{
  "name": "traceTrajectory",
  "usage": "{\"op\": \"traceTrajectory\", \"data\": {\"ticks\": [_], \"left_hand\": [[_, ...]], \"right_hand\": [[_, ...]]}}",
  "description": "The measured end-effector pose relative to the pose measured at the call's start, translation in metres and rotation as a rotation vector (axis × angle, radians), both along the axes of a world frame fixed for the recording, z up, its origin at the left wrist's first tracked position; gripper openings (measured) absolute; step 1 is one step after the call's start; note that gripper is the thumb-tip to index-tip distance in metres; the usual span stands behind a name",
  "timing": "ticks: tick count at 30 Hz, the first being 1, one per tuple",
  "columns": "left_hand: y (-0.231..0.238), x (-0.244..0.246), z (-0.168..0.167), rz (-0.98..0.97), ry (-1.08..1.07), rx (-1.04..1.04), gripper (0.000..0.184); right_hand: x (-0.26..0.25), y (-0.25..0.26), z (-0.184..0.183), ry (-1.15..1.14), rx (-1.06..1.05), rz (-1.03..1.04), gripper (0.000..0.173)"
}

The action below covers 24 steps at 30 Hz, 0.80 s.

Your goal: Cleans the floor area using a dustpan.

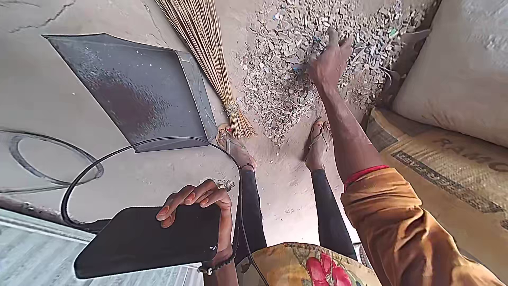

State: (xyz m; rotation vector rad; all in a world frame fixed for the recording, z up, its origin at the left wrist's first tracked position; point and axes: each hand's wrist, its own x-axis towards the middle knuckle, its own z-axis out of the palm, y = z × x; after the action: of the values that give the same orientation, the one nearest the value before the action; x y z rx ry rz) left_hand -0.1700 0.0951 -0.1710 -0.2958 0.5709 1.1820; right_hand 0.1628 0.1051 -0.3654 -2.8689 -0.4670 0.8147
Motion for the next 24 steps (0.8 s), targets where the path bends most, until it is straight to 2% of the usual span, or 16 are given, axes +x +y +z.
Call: {"op": "traceTrajectory", "data": {"ticks": [2, 3, 5, 7, 10, 12, 14, 16, 18, 22, 24], "left_hand": [[0.000, 0.002, 0.001, -0.018, -0.013, -0.013, 0.021], [0.002, 0.004, 0.000, -0.020, -0.022, -0.010, 0.021], [0.005, 0.008, 0.001, -0.015, -0.021, -0.005, 0.023], [0.007, 0.014, 0.002, 0.015, -0.004, -0.005, 0.023], [0.008, 0.019, 0.005, 0.018, -0.006, -0.028, 0.023], [0.005, 0.017, 0.001, -0.024, -0.008, -0.030, 0.024], [0.000, 0.014, -0.004, -0.067, -0.015, -0.056, 0.025], [-0.005, 0.013, -0.008, -0.091, -0.015, -0.074, 0.026], [-0.008, 0.013, -0.012, -0.110, -0.032, -0.073, 0.024], [-0.008, 0.017, -0.010, -0.112, 0.013, -0.077, 0.026], [-0.008, 0.017, -0.009, -0.118, 0.013, -0.079, 0.025]], "right_hand": [[-0.003, -0.002, -0.009, -0.050, -0.065, 0.087, 0.052], [-0.008, -0.005, -0.011, -0.044, -0.064, 0.111, 0.042], [-0.018, -0.016, -0.003, -0.010, 0.004, 0.083, 0.034], [-0.027, -0.031, 0.020, -0.035, 0.149, 0.012, 0.032], [-0.051, -0.060, 0.079, -0.052, 0.378, -0.101, 0.035], [-0.062, -0.084, 0.088, -0.155, 0.498, -0.118, 0.032], [-0.062, -0.098, 0.085, -0.140, 0.541, -0.130, 0.031], [-0.050, -0.093, 0.073, 0.073, 0.484, -0.252, 0.032], [-0.034, -0.076, 0.045, 0.207, 0.451, -0.335, 0.034], [-0.036, -0.035, 0.019, 0.230, 0.406, 0.025, 0.033], [-0.042, -0.018, 0.000, 0.290, 0.309, 0.178, 0.032]]}}
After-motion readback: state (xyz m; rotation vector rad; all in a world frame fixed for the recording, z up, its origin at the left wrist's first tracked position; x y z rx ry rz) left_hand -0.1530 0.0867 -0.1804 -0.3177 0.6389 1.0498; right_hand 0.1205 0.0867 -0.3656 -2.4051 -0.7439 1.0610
